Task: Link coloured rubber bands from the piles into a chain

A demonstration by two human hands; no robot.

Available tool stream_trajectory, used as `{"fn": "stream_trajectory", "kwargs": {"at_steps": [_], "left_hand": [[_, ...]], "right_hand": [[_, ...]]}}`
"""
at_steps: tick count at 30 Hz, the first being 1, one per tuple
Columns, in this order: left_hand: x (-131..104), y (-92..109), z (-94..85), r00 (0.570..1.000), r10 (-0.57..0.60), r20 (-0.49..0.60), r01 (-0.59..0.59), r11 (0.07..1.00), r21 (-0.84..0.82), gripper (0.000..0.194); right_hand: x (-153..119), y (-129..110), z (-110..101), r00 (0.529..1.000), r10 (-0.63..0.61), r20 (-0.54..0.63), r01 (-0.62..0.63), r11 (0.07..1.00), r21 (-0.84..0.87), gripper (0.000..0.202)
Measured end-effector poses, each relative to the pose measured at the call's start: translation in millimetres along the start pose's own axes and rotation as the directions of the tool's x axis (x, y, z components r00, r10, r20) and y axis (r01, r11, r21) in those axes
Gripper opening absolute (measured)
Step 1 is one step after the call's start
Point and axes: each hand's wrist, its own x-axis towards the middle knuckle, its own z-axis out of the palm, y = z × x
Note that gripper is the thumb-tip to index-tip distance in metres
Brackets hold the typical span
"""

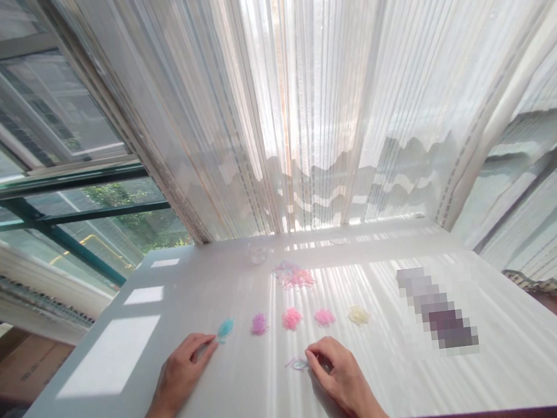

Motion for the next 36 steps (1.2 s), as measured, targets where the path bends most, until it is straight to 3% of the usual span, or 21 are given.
{"fn": "stream_trajectory", "kwargs": {"at_steps": [8,16,25,36], "left_hand": [[3.1,1.0,0.4,0.998,0.008,0.057,-0.009,1.000,0.008,0.035],[1.7,1.9,-0.3,0.999,0.043,0.018,-0.042,0.998,-0.040,0.036],[10.0,3.1,-0.2,0.995,0.089,0.045,-0.088,0.996,-0.024,0.033],[5.7,6.2,-0.9,0.994,0.100,-0.043,-0.101,0.995,-0.011,0.038]], "right_hand": [[0.5,0.9,-0.5,1.000,-0.018,0.001,0.018,1.000,-0.001,0.021],[0.5,-0.8,0.2,1.000,0.012,0.007,-0.012,1.000,0.012,0.025],[0.6,-2.0,-0.5,1.000,0.022,0.004,-0.022,1.000,0.003,0.028],[0.9,-4.1,-2.1,1.000,0.019,-0.005,-0.019,1.000,0.018,0.026]]}}
